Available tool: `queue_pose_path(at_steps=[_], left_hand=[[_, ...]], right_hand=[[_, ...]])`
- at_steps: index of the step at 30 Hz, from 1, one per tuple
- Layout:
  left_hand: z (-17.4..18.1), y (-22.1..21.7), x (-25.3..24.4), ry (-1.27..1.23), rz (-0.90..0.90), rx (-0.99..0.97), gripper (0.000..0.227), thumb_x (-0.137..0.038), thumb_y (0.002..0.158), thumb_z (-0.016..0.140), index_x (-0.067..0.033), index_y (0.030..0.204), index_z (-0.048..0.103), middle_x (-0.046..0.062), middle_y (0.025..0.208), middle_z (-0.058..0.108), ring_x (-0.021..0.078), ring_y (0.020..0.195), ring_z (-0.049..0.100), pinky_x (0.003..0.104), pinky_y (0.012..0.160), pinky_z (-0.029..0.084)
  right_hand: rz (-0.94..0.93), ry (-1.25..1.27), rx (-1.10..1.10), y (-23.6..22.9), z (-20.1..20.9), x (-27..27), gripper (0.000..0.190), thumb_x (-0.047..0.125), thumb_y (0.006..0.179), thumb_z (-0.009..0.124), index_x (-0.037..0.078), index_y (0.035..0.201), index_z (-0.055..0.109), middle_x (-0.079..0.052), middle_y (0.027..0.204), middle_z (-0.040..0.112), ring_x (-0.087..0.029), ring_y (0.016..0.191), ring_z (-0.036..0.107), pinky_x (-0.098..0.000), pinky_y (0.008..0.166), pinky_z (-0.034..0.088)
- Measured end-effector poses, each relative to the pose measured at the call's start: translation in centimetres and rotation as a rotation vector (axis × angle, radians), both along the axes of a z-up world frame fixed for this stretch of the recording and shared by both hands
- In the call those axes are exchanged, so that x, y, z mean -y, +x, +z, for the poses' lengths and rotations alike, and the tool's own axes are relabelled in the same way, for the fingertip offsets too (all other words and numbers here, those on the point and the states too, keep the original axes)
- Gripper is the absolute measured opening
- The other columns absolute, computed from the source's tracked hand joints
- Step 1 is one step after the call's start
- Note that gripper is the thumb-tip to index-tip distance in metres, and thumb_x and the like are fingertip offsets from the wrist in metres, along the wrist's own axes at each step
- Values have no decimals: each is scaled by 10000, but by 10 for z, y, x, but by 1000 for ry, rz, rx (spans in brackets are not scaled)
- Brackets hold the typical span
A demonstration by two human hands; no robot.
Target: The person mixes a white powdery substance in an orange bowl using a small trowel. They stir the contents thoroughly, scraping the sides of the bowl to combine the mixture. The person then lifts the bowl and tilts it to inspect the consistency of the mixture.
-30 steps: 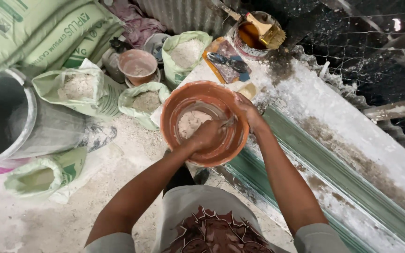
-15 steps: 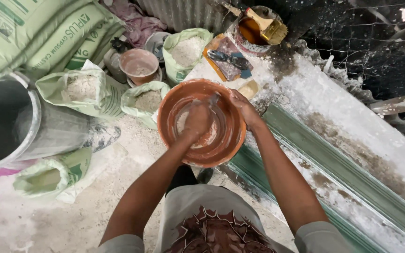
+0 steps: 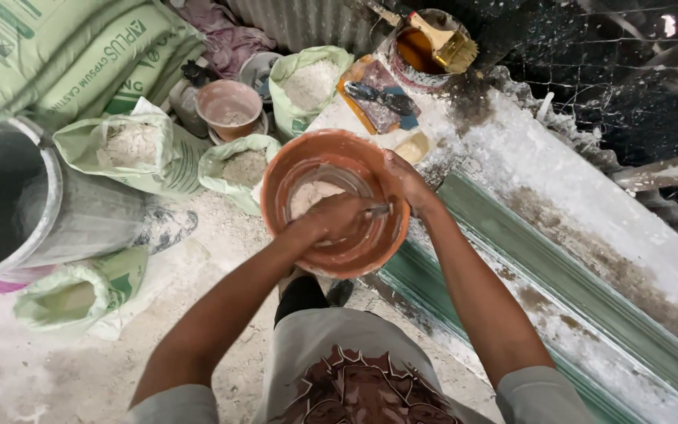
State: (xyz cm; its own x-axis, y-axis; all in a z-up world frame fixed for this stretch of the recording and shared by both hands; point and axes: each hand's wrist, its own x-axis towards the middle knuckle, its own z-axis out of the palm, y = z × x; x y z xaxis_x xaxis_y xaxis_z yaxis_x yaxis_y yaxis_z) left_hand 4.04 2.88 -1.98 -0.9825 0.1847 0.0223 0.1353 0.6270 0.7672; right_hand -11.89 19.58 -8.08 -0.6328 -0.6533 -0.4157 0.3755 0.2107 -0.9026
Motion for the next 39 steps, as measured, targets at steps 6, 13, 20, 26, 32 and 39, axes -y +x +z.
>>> queue_pose_path(at_steps=[6,13,20,26,32,39], left_hand=[[-18,-8,8,-298,315,238,282,-218,1034,491,-50,1119,700,245,1045,736,389,988,747,514,894,576],[-33,9,12,-136,45,120,276,-181,903,574,-35,1112,679,289,1004,703,450,955,694,568,840,533],[40,24,-8,-121,-57,327,302,-181,965,549,-143,1250,642,230,1146,682,401,1039,673,529,907,520],[8,18,-4,-162,-10,224,452,-138,896,535,-144,1346,573,228,1177,684,411,1028,691,525,852,554],[4,17,-21,-138,218,115,394,-133,960,490,-117,1338,601,239,1140,715,422,956,718,553,787,564],[15,11,-14,-298,-158,232,289,-232,871,613,-73,1106,672,233,1001,722,418,884,721,516,719,587]], right_hand=[[40,-108,11,12,15,13,738,525,1026,489,20,1557,396,-102,1562,480,-232,1418,467,-403,1185,382],[61,-169,62,14,15,11,676,482,1024,494,46,1535,422,-100,1503,530,-234,1344,536,-420,1131,438],[93,15,-144,3,10,4,635,487,1051,516,29,1490,473,-86,1487,530,-202,1354,504,-378,1149,389],[-18,17,-186,30,44,-2,619,511,1044,476,15,1392,605,-124,1382,646,-252,1278,588,-392,1118,444],[-330,-81,-15,120,6,-52,635,529,1059,333,85,1495,459,-33,1482,535,-188,1368,486,-391,1161,354],[-408,-408,136,114,16,-34,544,422,1093,400,19,1434,530,-137,1369,628,-266,1233,618,-444,1101,472]])
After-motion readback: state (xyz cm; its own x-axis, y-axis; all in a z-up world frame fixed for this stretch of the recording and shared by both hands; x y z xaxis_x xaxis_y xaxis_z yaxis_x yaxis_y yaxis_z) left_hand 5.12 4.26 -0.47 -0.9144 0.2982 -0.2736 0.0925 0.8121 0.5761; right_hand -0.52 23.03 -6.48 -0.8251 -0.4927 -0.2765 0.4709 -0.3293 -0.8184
